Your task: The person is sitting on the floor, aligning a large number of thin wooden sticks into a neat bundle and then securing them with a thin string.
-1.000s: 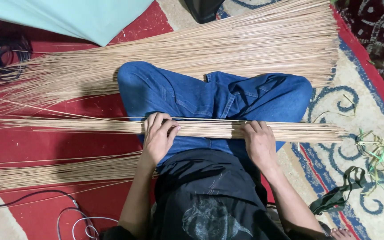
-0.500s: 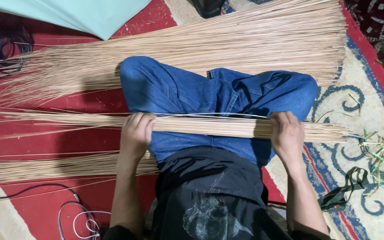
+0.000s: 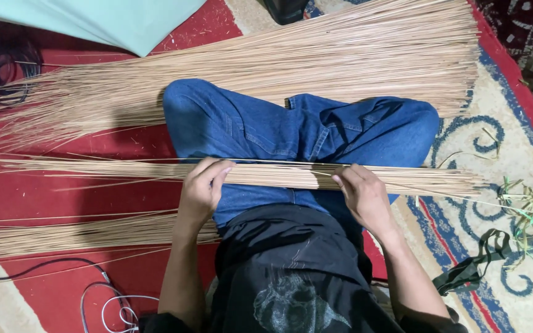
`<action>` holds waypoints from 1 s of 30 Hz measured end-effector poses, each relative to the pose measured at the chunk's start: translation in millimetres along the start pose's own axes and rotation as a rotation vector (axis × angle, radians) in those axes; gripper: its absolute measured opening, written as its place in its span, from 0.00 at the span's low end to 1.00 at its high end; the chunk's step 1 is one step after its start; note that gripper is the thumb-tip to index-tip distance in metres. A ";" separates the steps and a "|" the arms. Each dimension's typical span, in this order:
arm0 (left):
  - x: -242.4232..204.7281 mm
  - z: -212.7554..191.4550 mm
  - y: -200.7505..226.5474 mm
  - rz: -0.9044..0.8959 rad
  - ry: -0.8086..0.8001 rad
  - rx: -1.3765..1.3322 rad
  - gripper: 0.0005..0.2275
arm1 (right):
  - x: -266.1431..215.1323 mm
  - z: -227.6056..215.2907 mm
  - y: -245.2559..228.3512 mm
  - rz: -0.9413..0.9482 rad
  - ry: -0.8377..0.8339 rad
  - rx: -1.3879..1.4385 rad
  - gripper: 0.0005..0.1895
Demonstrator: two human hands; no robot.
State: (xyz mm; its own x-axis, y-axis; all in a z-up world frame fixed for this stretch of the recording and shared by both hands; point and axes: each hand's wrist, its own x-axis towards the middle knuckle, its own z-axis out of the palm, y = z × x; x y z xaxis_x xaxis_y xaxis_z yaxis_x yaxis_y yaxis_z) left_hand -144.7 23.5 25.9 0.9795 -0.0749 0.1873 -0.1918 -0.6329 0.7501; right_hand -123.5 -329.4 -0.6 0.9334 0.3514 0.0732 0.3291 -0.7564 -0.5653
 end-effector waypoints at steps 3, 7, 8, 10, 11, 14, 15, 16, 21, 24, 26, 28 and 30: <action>5.7 3.7 9.2 -0.063 0.060 -0.123 0.07 | -4.7 -6.7 -0.6 0.045 0.009 0.119 0.08; 4.9 0.7 12.5 -0.077 0.043 -0.136 0.05 | -4.8 -16.1 7.8 0.086 0.033 0.119 0.07; 5.2 -5.6 11.9 -0.069 0.019 -0.059 0.05 | -2.1 -23.9 5.6 0.094 0.041 0.121 0.08; 1.3 -17.4 2.5 -0.059 -0.007 0.019 0.05 | -0.4 -34.7 6.8 0.104 0.052 0.123 0.08; -2.6 -22.7 -6.3 -0.091 0.014 0.044 0.05 | -1.3 -37.7 10.5 0.122 0.049 0.141 0.09; -9.8 -30.3 -13.8 -0.144 0.085 0.040 0.05 | -2.2 -36.3 14.4 0.148 0.047 0.186 0.10; -12.0 -31.2 -13.1 -0.169 0.140 0.011 0.05 | -2.5 -34.3 14.5 0.151 0.042 0.212 0.10; -13.2 -28.8 -14.3 -0.164 0.138 0.009 0.05 | -1.5 -35.1 10.4 0.154 0.047 0.210 0.10; -12.5 -20.1 -10.9 -0.217 0.291 -0.167 0.03 | 1.3 -39.3 -2.3 0.156 0.100 0.253 0.09; -10.6 -21.7 -1.7 -0.210 0.290 -0.143 0.03 | -0.4 -41.5 -1.7 0.152 0.119 0.245 0.09; -12.0 -25.4 -0.4 -0.200 0.259 -0.087 0.03 | -1.1 -41.8 0.4 0.147 0.122 0.241 0.09; -15.5 -27.7 -3.9 -0.189 0.229 -0.031 0.04 | -2.4 -41.8 3.6 0.141 0.126 0.238 0.09; -22.1 -29.0 -12.3 -0.207 0.213 0.006 0.04 | -4.5 -40.8 7.4 0.131 0.116 0.233 0.08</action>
State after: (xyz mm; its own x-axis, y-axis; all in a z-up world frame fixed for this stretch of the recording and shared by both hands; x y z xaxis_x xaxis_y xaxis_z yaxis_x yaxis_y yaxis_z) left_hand -165.8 55.2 31.0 0.9624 0.2196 0.1600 0.0118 -0.6223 0.7827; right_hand -119.4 -359.1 28.4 0.9802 0.1839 0.0731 0.1758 -0.6395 -0.7484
